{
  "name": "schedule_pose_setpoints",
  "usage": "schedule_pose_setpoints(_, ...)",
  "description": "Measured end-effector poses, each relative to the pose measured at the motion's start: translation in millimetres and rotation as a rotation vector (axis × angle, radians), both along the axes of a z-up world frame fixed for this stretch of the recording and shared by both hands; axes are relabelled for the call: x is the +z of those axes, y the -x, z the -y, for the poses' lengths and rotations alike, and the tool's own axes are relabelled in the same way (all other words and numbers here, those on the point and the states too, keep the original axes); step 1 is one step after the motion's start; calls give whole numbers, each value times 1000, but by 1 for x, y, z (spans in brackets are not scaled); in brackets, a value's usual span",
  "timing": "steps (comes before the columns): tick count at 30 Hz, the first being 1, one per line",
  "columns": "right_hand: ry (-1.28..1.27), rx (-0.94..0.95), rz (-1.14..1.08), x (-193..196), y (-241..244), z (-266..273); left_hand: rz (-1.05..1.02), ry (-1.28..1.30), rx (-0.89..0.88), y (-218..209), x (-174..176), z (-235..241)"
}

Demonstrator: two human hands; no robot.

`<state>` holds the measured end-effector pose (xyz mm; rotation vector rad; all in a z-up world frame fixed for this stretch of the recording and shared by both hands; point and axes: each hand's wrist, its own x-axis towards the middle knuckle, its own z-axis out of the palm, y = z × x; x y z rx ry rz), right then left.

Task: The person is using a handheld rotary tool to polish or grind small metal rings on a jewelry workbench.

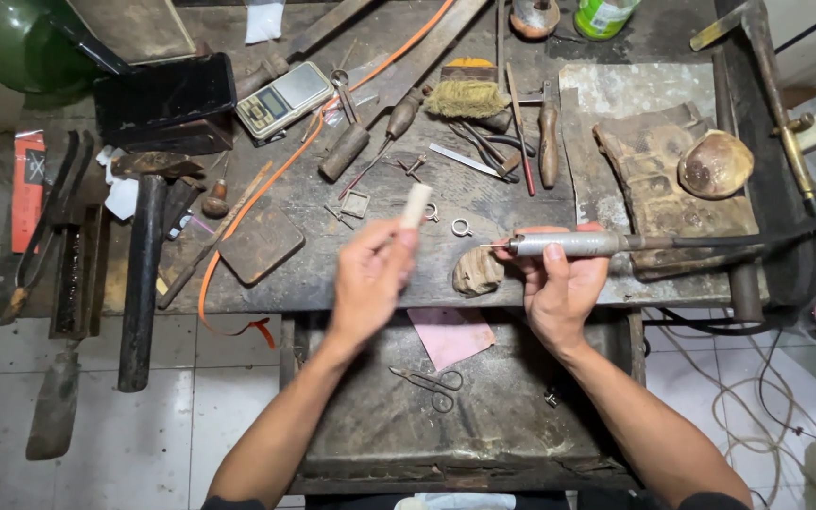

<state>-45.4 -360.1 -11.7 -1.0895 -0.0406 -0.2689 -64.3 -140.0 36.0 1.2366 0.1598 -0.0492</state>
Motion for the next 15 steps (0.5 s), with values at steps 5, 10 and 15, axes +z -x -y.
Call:
schedule_pose_setpoints(5,-13,-11,-5,5,0,-2,327,-1072,310,-15,31,-58)
schedule_pose_setpoints(10,-3,-15,-6,8,2,-5,505,-1233,412,-31,37,-91)
schedule_pose_setpoints(15,-26,1,-9,7,0,-2,719,-1212,562,25,133,-63)
